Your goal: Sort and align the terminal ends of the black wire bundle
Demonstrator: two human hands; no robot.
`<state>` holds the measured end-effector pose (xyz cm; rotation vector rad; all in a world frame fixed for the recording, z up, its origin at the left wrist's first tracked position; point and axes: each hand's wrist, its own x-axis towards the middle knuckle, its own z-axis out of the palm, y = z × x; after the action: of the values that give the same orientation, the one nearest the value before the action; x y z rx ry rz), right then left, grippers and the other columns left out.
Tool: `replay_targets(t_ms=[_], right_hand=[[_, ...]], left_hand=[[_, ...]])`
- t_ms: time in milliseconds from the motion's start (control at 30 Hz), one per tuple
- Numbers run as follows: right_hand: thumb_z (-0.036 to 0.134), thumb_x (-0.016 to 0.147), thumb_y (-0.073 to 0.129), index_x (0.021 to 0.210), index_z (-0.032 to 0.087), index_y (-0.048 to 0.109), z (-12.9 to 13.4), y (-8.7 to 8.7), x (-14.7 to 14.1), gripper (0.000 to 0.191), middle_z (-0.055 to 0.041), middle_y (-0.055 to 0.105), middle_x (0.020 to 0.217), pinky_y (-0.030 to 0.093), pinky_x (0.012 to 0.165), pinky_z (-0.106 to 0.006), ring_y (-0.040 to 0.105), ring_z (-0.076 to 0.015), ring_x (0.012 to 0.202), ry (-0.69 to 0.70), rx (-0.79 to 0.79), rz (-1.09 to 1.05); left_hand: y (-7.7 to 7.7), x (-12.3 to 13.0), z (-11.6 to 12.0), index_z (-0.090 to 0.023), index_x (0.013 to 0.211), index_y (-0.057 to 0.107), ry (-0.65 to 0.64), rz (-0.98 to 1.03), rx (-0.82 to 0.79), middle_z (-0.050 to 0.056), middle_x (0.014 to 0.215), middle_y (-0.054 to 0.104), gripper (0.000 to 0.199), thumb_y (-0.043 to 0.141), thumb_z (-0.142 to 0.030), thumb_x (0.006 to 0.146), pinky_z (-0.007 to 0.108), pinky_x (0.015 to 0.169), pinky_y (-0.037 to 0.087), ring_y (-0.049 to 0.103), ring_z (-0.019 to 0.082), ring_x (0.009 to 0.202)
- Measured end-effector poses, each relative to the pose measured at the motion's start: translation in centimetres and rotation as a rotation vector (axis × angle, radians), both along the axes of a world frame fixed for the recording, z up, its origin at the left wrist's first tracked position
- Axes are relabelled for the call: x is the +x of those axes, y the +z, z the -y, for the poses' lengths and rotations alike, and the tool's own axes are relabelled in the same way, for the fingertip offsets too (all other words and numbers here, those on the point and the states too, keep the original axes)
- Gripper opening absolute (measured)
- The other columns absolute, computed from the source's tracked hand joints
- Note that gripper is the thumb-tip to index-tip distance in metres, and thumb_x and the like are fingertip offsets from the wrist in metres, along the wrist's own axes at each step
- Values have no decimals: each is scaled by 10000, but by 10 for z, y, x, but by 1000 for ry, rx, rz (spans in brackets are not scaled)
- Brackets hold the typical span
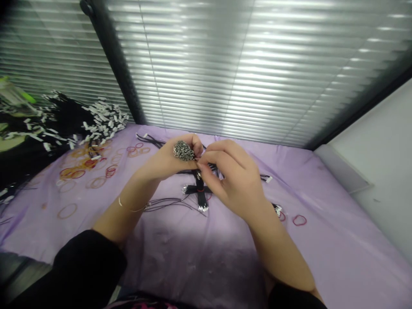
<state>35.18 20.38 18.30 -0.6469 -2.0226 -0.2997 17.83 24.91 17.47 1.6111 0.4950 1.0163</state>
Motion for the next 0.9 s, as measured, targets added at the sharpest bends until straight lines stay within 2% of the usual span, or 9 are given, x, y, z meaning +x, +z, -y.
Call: replay_targets(t_ms=[267, 367, 600, 700, 900], right_hand=[[146, 851, 552, 841, 198, 530, 2, 0, -2, 58, -15, 562, 817, 431, 695, -304, 535, -148, 775, 3, -328, -88], [149, 861, 528, 843, 198, 520, -1, -1, -1, 53, -15, 541, 799, 417, 675, -304, 516, -149, 759, 6, -381, -101], [110, 840, 527, 896, 195, 508, -1, -2, -2, 102, -47, 564, 870, 448, 729, -332, 545, -175, 829, -34, -176, 49], [91, 829, 535, 908, 186, 522, 4, 0, -3, 124, -53, 578, 890, 464, 702, -313, 554, -165, 816, -56, -148, 87], [77, 806, 559, 971, 210, 561, 10, 1, -7, 212, -49, 622, 899, 484, 697, -334, 588, -176, 818, -35, -71, 14]], left_hand=[[-2, -5, -7, -146, 737, 481, -117, 14, 26, -36, 691, 466, 361, 813, -190, 604, 217, 609, 364, 436, 67, 644], [-4, -6, -9, -148, 740, 491, -118, 20, 46, -27, 723, 469, 348, 811, -197, 613, 217, 626, 367, 437, 71, 669], [-11, -2, -13, -154, 754, 466, -73, 143, -42, -34, 747, 463, 348, 788, -253, 664, 221, 685, 365, 442, 65, 691], [-11, 0, -12, -150, 757, 467, -67, 157, -54, -35, 739, 457, 324, 773, -225, 680, 222, 680, 362, 444, 65, 687], [-6, 1, -7, -148, 747, 472, -21, 107, -57, -35, 709, 464, 307, 762, -204, 665, 220, 644, 363, 460, 76, 685]])
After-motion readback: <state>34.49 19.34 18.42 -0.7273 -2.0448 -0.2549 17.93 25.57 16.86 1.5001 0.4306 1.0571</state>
